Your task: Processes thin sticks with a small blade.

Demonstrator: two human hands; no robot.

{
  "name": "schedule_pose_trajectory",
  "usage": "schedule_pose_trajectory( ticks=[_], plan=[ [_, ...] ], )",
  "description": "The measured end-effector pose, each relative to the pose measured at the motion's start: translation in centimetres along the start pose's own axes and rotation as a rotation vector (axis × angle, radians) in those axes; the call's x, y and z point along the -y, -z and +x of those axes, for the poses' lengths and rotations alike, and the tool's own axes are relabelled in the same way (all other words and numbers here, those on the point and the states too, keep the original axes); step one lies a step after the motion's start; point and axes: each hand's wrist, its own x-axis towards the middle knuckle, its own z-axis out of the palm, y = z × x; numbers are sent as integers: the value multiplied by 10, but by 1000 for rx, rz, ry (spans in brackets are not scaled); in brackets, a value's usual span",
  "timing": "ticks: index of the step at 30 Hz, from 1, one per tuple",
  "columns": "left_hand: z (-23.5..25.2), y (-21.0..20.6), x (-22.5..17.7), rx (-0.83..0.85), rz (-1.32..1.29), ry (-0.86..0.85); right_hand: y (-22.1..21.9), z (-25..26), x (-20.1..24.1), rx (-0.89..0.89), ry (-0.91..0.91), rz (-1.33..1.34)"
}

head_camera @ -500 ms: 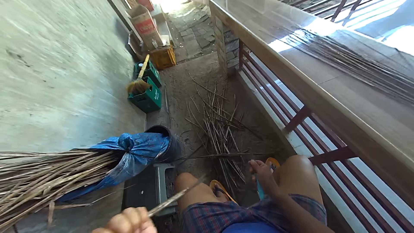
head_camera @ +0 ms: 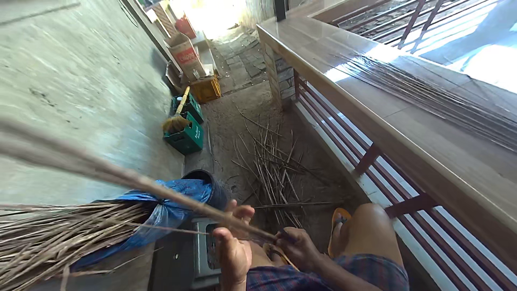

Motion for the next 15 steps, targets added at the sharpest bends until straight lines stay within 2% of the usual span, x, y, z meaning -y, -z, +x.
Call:
schedule_pose_trajectory(
  ticks=[3, 5, 7, 9, 12, 15],
  plan=[
    [7, 7, 8, -135, 101, 59, 7, 1, -3, -200, -213, 62],
    [8, 17, 10, -217, 206, 62, 21, 6, -14, -245, -377, -68],
    [8, 25, 13, -272, 168, 50, 37, 12, -32, -252, -525, -236],
    [5, 30, 14, -273, 137, 64, 50, 22, -50, -219, -647, -357],
    [-1, 31, 17, -245, 150, 135, 64, 40, -72, -45, -859, -492],
    [-5, 35, 23, -219, 141, 248, 60, 51, -71, -9, -893, -512]
  ],
)
